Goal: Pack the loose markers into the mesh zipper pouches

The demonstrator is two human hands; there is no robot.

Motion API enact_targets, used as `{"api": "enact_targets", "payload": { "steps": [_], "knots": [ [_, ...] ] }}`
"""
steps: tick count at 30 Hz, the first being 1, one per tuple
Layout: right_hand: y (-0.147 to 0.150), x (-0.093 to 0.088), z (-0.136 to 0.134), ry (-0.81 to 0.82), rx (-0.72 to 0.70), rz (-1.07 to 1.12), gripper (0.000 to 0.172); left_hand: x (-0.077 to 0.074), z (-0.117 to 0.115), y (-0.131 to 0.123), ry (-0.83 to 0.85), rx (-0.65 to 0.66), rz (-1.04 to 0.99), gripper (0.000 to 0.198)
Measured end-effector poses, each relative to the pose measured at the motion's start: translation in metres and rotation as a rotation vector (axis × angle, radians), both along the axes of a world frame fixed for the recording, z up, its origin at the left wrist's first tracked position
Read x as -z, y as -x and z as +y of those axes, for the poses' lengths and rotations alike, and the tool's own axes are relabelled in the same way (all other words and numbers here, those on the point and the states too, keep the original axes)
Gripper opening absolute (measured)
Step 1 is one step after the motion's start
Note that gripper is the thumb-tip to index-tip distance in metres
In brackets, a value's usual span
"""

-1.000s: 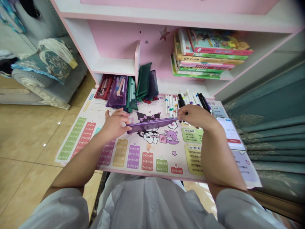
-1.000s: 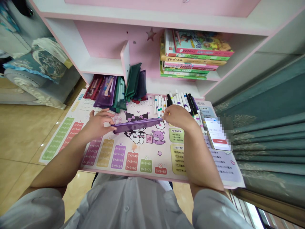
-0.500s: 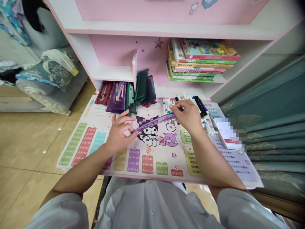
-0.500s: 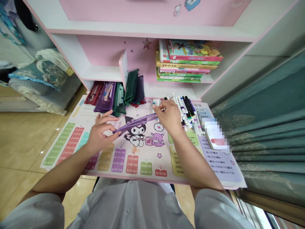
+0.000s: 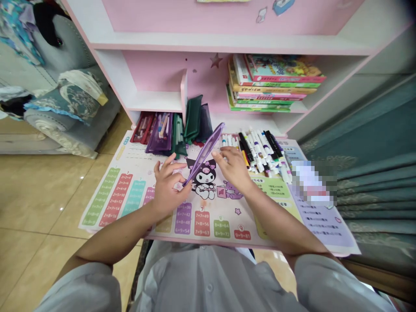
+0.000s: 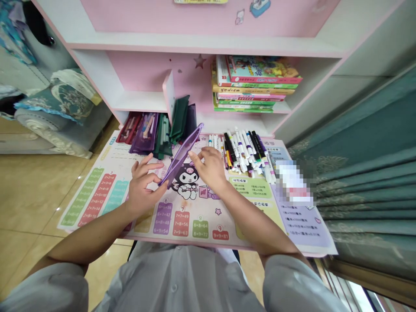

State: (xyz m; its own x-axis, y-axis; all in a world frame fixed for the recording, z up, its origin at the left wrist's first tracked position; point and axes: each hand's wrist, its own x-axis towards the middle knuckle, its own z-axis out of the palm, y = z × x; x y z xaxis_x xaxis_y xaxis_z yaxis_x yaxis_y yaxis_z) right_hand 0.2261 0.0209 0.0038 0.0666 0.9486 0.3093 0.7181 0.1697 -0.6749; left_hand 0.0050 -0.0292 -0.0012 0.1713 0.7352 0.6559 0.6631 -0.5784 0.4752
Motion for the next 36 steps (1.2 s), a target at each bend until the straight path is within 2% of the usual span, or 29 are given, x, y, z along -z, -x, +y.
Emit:
{"api": "enact_targets", "payload": {
  "steps": [3,7,9,15,18,23,30,36],
  "knots": [
    [0.004,0.001,-0.002,0.093,-0.060,0.013,0.048,0.004,-0.003,-0.004,0.004,0.028,0.021,0.030],
    [0.010,0.005,-0.003,0.148,-0.047,-0.023,0.024,0.009,-0.006,-0.009,-0.004,0.068,0.036,0.030],
    [0.012,0.008,-0.003,0.170,-0.049,-0.027,0.019,0.011,-0.007,-0.011,-0.008,0.084,0.044,0.031],
    [0.018,0.010,-0.005,0.194,-0.073,-0.033,0.033,0.013,-0.010,-0.013,-0.001,0.102,0.062,0.030],
    [0.020,0.012,-0.006,0.200,-0.098,-0.072,0.031,0.015,-0.010,-0.013,0.021,0.109,0.061,0.031],
    [0.021,0.011,-0.011,0.187,-0.144,-0.096,0.026,0.013,-0.008,-0.010,0.253,0.146,0.082,0.034],
    [0.029,0.001,-0.024,0.247,-0.295,-0.092,0.025,0.008,0.013,-0.006,0.470,-0.057,0.080,0.031],
    [0.027,0.004,-0.019,0.249,-0.294,-0.159,0.024,0.007,0.023,-0.004,0.579,-0.085,0.084,0.029]
  ]
}}
